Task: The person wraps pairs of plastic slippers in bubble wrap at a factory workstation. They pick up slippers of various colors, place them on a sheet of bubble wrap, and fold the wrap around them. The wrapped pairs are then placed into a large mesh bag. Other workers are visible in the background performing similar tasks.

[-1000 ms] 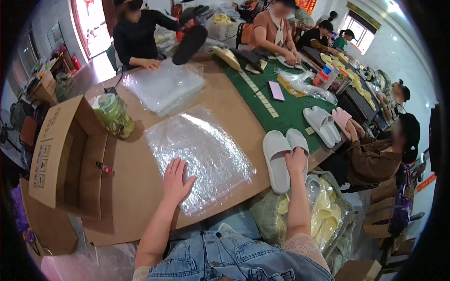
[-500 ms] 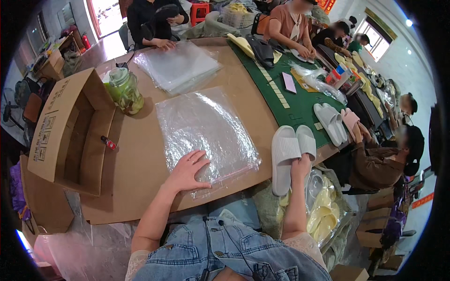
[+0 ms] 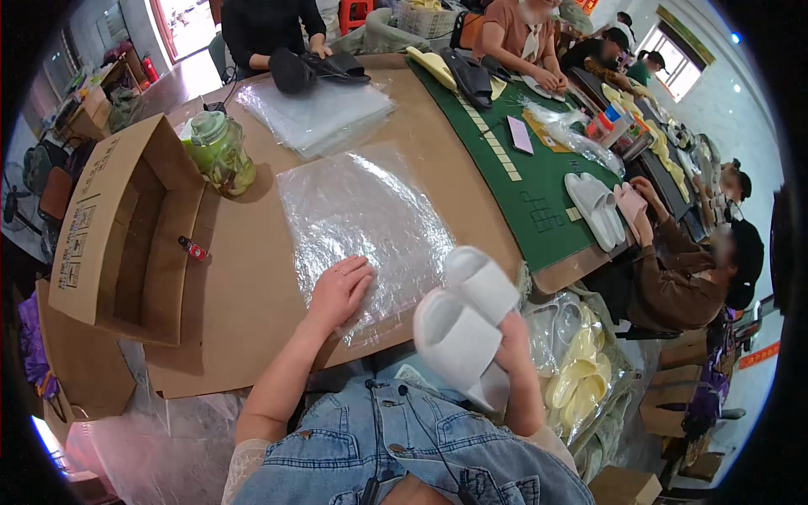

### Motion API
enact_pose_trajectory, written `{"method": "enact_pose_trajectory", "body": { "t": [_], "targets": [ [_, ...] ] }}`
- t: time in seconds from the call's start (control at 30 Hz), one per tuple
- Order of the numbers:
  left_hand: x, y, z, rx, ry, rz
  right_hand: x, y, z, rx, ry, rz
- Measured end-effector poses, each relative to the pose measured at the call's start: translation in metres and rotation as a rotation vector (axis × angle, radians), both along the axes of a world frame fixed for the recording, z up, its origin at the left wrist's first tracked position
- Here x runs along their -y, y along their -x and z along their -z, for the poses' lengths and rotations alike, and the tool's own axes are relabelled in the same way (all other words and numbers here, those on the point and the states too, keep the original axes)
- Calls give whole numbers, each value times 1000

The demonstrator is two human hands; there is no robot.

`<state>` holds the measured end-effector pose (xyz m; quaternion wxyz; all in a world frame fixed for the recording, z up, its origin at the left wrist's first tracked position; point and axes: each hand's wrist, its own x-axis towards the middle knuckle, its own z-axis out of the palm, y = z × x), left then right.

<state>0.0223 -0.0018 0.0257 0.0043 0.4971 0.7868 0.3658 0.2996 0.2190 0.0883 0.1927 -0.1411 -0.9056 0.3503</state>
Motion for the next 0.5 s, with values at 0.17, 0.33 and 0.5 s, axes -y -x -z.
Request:
{"method": "enact_pose_trajectory", "body": {
  "t": [0.17,0.33,0.5],
  "targets": [
    [-8,-6,-16,149,-78,-68,17,33,-1,150,-75,-260],
    [-12,-21,-40,160,-85,37,25,57,-1,316,-292,-151],
    [-16,-42,-53,44,-61,175,33,85,8,315,-291,-66]
  ]
}}
